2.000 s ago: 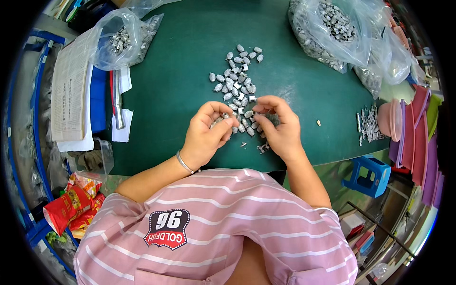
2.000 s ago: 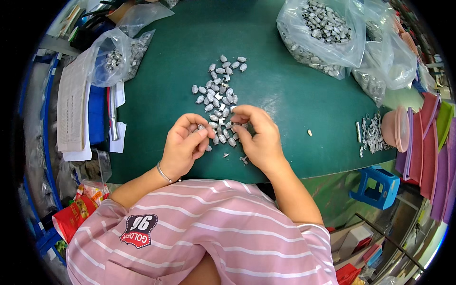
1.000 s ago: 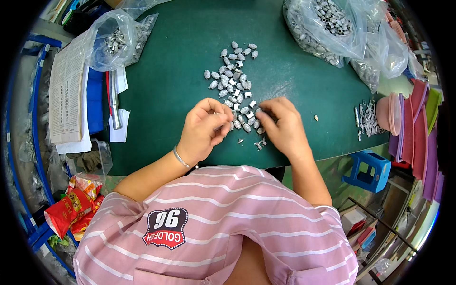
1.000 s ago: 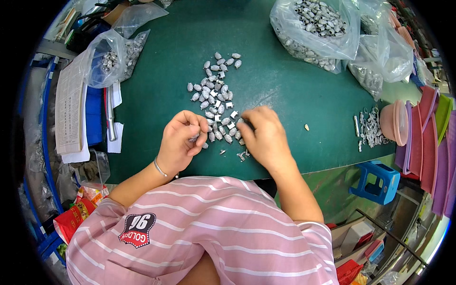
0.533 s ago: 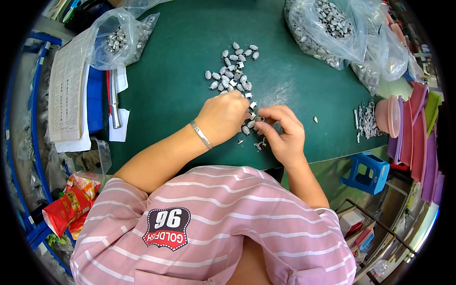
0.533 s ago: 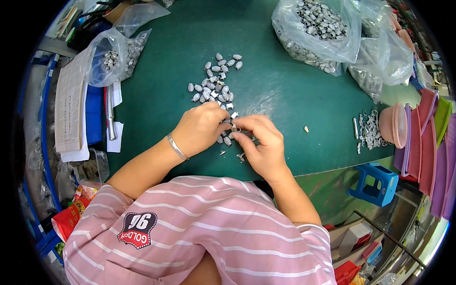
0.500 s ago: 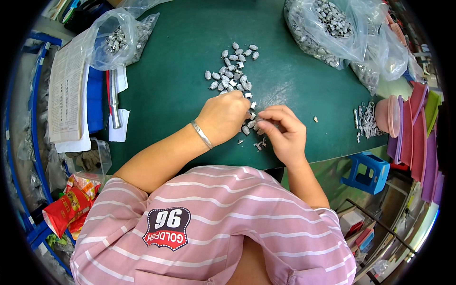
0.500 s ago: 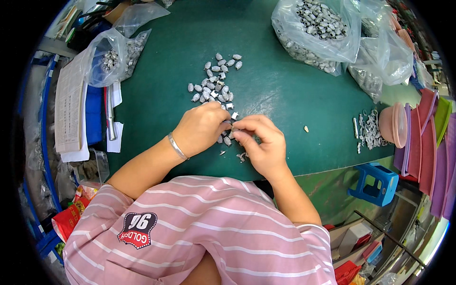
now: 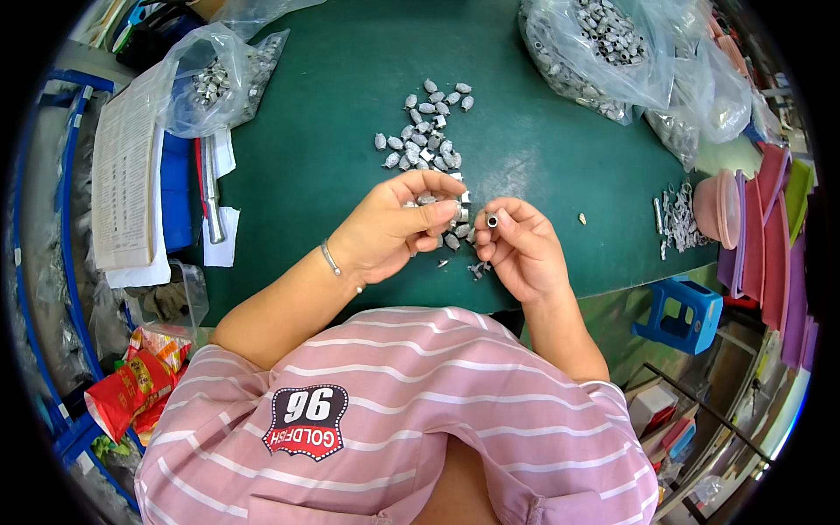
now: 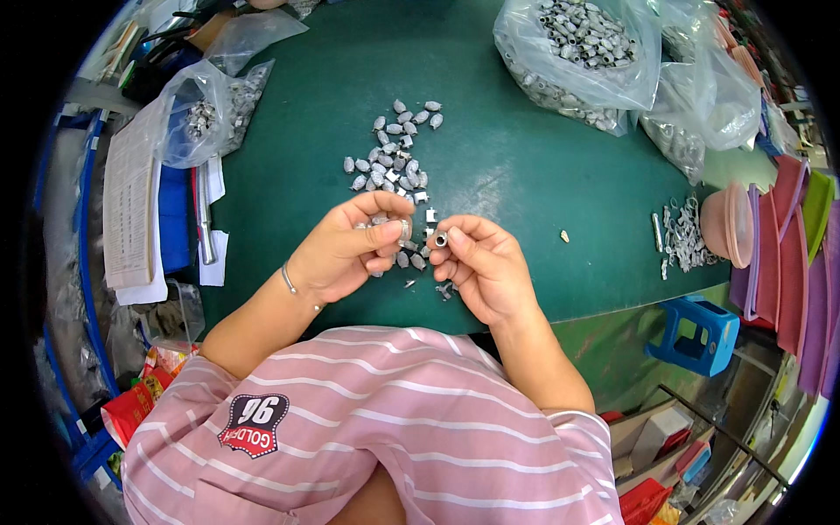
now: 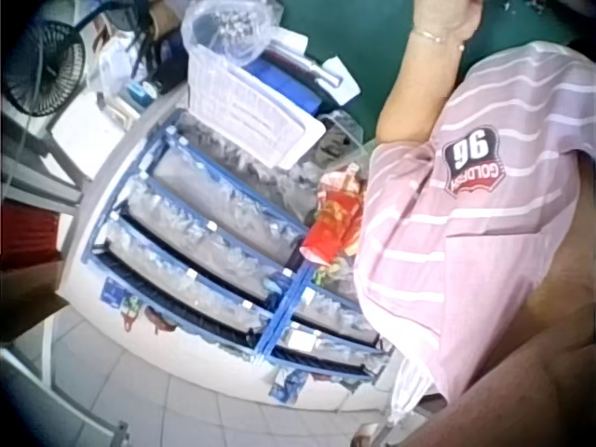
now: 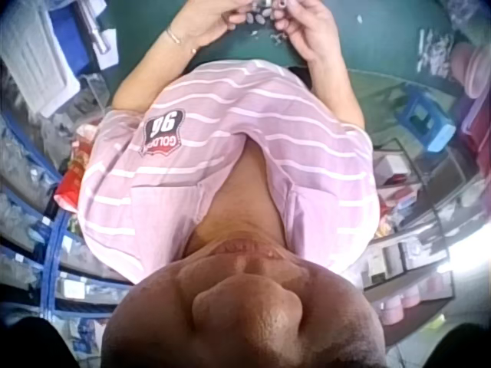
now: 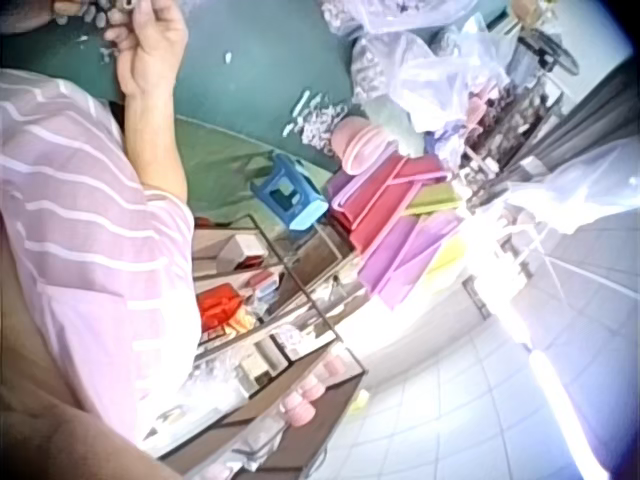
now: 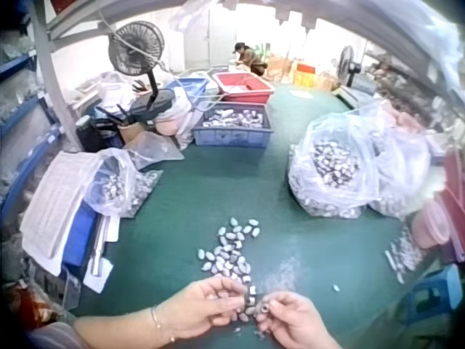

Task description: The person sorts small, silver-colored metal parts on a green workbench, picking them up one by one and placing them into a clear plastic container. The person also wipes the workbench surface with a cloth and handles a plastic bag containing more parts.

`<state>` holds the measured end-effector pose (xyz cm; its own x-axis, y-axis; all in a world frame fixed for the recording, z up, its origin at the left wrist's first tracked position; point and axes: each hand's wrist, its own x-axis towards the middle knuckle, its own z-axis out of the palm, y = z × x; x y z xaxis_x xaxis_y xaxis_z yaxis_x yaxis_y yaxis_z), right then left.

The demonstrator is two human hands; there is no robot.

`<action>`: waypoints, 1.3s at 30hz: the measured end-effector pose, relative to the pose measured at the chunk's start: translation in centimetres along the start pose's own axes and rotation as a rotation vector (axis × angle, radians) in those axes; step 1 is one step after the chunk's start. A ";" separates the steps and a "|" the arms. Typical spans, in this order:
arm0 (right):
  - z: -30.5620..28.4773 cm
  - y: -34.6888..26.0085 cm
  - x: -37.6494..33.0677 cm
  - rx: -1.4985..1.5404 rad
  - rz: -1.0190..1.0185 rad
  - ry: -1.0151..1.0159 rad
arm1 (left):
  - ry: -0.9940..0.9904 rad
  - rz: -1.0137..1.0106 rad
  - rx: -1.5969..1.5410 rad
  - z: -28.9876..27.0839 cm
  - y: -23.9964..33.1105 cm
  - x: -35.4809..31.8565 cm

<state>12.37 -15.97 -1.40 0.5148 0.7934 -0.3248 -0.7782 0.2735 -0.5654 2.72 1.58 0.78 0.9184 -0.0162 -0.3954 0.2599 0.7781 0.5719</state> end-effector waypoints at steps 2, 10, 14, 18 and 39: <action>0.1 0.0 0.1 0.008 0.008 -0.024 | 0.028 -0.066 -0.134 -0.2 -0.4 -0.2; 0.9 0.0 0.2 0.016 0.001 -0.048 | 0.002 -0.201 -0.352 -0.9 -1.4 -0.5; 0.7 0.1 0.1 0.035 -0.015 -0.070 | -0.003 -0.193 -0.343 -1.0 -1.6 -0.5; 0.7 -0.2 -0.1 0.080 -0.034 -0.068 | 0.079 -0.122 -0.232 -0.6 -1.3 -0.9; 1.4 -0.4 -1.0 -1.673 -0.425 0.081 | 0.128 0.005 0.005 -0.8 0.1 -0.9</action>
<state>11.62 -16.12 0.21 0.6252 0.7795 0.0391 0.5662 -0.4186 -0.7101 1.66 2.15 0.61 0.8743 0.0682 -0.4806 0.2569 0.7751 0.5773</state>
